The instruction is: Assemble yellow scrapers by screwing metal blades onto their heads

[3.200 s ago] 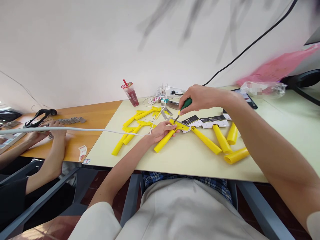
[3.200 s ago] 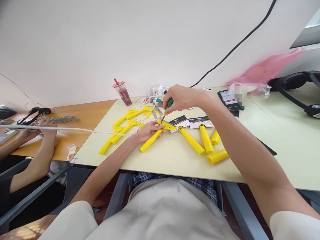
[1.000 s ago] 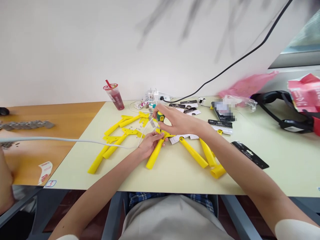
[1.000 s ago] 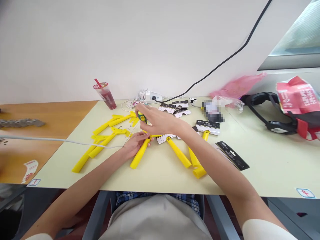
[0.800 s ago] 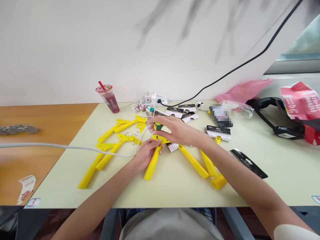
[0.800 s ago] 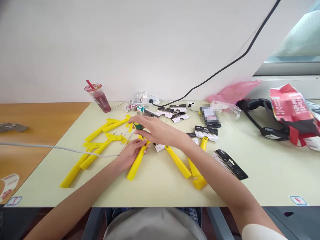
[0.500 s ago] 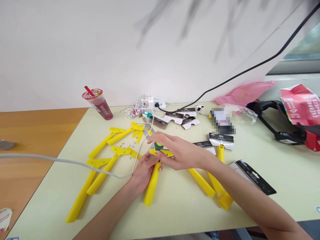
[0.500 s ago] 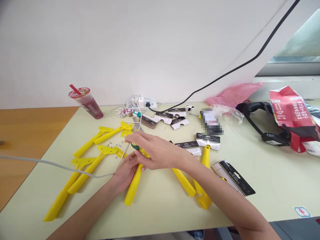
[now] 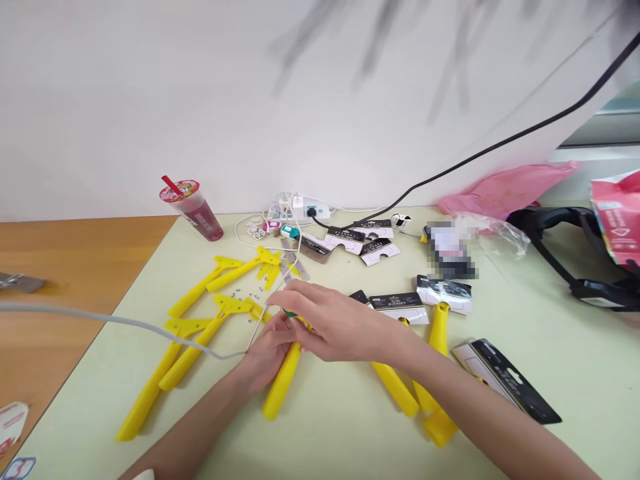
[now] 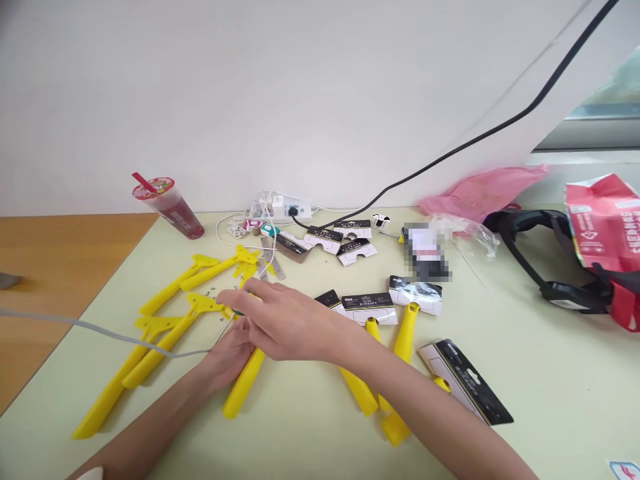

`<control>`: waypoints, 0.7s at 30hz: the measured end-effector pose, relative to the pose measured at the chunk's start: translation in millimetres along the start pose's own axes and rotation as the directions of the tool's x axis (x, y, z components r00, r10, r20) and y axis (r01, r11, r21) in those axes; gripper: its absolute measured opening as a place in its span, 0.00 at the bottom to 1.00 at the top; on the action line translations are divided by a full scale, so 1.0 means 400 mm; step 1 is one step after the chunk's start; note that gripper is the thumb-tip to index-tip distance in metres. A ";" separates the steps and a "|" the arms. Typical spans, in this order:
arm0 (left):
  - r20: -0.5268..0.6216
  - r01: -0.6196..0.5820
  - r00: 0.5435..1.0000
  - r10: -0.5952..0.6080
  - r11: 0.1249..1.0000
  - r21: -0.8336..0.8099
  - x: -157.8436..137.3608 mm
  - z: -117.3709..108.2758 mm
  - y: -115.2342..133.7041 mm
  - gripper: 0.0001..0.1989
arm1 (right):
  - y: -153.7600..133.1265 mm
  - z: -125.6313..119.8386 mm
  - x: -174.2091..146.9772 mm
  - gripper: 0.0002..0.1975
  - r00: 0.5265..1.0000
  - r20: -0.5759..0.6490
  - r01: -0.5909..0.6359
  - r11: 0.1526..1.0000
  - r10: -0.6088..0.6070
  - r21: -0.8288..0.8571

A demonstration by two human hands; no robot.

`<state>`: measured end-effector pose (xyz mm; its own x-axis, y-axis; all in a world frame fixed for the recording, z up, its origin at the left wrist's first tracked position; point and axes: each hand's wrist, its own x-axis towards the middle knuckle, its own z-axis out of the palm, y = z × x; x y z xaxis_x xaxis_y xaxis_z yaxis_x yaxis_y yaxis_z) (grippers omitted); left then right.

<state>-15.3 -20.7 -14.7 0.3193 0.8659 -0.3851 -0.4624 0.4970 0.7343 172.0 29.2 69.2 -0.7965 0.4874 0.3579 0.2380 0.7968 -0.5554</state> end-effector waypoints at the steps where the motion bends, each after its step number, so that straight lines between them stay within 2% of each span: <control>1: -0.009 0.000 1.000 0.000 1.000 -0.011 0.001 0.000 0.002 0.15 | 0.000 -0.003 -0.003 0.23 1.000 0.022 -0.014 0.999 0.013 0.047; 3: -0.040 -0.001 0.999 0.000 0.999 -0.033 0.003 0.001 0.007 0.16 | 0.009 -0.004 -0.007 0.27 0.998 0.054 -0.023 0.996 0.018 0.090; 5: -0.057 -0.014 0.998 0.012 0.999 -0.048 0.005 -0.001 0.009 0.16 | 0.024 0.002 -0.009 0.27 0.999 0.041 0.004 0.999 -0.006 0.050; 7: -0.045 -0.027 0.999 0.025 0.998 -0.048 0.007 -0.004 0.008 0.17 | 0.038 0.013 -0.006 0.23 1.000 -0.026 0.011 0.999 -0.013 -0.052; 9: -0.020 -0.029 0.999 0.028 0.999 -0.042 0.008 -0.009 0.004 0.18 | 0.047 0.024 -0.002 0.17 0.993 -0.114 -0.034 0.990 0.019 -0.138; 11: -0.011 -0.019 1.000 0.019 0.999 -0.038 0.010 -0.013 -0.002 0.21 | 0.046 0.028 0.002 0.13 0.982 -0.184 -0.073 0.985 0.044 -0.155; 17: -0.047 -0.066 0.997 0.063 0.995 -0.073 0.017 -0.017 -0.009 0.25 | 0.022 0.015 0.004 0.21 0.996 -0.088 -0.001 1.000 0.001 0.001; 21: -0.034 -0.079 0.996 0.078 0.996 -0.048 0.017 -0.009 -0.011 0.25 | 0.027 0.015 0.002 0.14 0.987 -0.161 -0.014 0.996 0.000 -0.086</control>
<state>-13.8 -16.8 -22.6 0.2539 0.9033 -0.3459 -0.5253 0.4291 0.7348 170.6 36.1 58.8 -0.6964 0.5387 0.4742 0.2964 0.8176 -0.4936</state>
